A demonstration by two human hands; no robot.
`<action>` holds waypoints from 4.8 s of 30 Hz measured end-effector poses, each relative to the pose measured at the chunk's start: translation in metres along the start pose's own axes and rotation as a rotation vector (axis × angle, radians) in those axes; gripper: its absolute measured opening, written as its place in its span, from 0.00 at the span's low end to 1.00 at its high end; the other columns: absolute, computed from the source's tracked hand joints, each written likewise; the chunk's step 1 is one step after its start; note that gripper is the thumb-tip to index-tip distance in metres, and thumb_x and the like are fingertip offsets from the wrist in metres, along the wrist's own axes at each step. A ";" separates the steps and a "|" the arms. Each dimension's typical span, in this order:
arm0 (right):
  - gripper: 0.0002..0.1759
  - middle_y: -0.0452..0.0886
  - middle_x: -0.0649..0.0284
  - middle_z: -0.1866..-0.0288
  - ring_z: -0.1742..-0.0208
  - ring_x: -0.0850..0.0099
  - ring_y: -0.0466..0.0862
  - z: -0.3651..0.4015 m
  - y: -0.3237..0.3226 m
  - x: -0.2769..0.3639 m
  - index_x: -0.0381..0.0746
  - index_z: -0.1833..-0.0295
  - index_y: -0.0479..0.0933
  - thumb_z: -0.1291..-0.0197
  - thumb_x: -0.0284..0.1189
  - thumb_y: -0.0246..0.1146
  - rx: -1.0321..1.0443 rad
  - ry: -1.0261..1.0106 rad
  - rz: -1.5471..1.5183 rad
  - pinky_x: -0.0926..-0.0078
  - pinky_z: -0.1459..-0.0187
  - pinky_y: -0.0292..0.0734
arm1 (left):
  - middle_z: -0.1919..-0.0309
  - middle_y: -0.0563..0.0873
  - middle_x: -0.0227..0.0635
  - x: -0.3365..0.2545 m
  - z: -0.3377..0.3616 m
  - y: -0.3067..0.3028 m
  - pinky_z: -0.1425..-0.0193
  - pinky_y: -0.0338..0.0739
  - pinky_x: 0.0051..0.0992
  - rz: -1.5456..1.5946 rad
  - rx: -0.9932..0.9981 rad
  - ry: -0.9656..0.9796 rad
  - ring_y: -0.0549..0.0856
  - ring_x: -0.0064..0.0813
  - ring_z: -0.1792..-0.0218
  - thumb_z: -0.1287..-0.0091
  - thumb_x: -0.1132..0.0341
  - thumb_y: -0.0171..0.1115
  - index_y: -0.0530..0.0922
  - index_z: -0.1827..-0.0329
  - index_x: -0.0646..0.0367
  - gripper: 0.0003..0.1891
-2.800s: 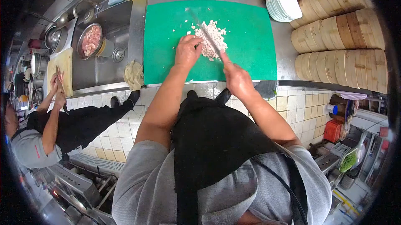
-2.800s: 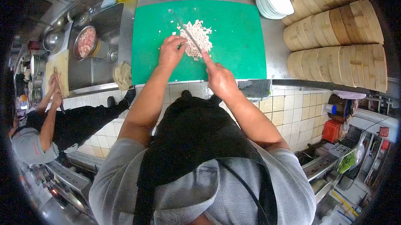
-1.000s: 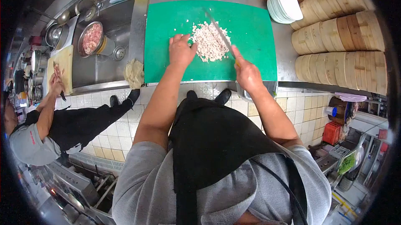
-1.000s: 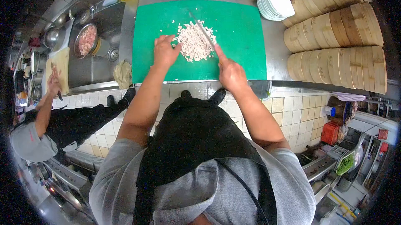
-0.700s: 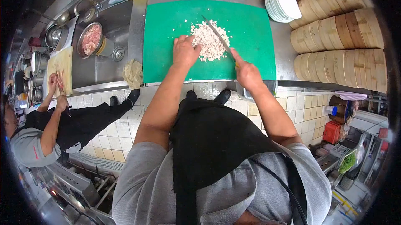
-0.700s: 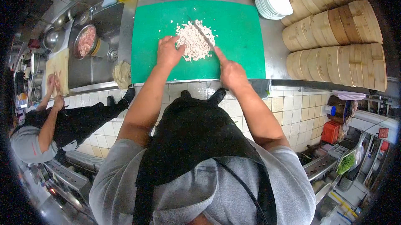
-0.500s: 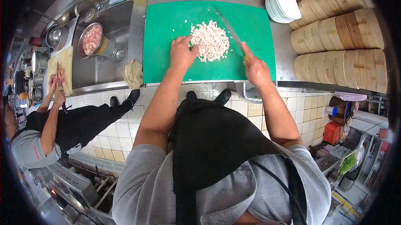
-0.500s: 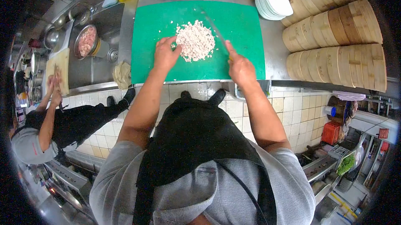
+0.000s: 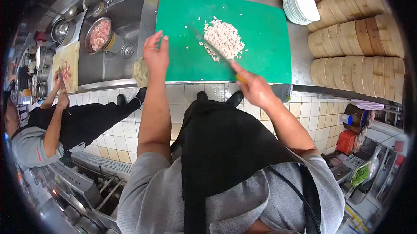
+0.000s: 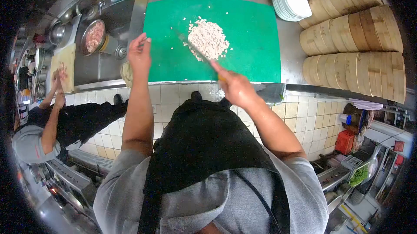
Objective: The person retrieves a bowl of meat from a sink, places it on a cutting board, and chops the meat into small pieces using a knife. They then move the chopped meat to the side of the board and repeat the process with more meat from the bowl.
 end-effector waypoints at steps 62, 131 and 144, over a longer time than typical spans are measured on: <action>0.41 0.85 0.40 0.56 0.54 0.40 0.85 -0.017 -0.013 -0.036 0.53 0.15 0.57 0.31 0.26 0.63 -0.077 0.281 0.202 0.45 0.50 0.80 | 0.46 0.87 0.41 -0.063 0.033 0.170 0.35 0.78 0.42 -0.162 0.310 0.360 0.83 0.47 0.44 0.43 0.66 0.78 0.89 0.49 0.53 0.18; 0.43 0.84 0.44 0.56 0.56 0.43 0.86 -0.020 -0.020 -0.007 0.57 0.14 0.55 0.30 0.26 0.63 -0.195 0.090 0.165 0.46 0.54 0.82 | 0.61 0.90 0.37 0.022 0.038 0.050 0.51 0.84 0.31 0.022 0.054 -0.015 0.89 0.32 0.60 0.39 0.69 0.76 0.91 0.61 0.56 0.05; 0.42 0.86 0.40 0.56 0.52 0.40 0.86 -0.029 -0.033 -0.039 0.56 0.15 0.58 0.32 0.23 0.63 -0.299 0.208 0.251 0.45 0.50 0.81 | 0.59 0.90 0.39 0.013 0.042 0.057 0.46 0.81 0.37 -0.067 0.083 0.072 0.87 0.40 0.53 0.41 0.69 0.75 0.89 0.63 0.55 0.05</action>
Point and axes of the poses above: each hand's wrist, its own z-axis away from the middle knuckle, its own y-axis out of the palm, x = y × z, the point moved 7 cm from there along -z, towards the middle knuckle
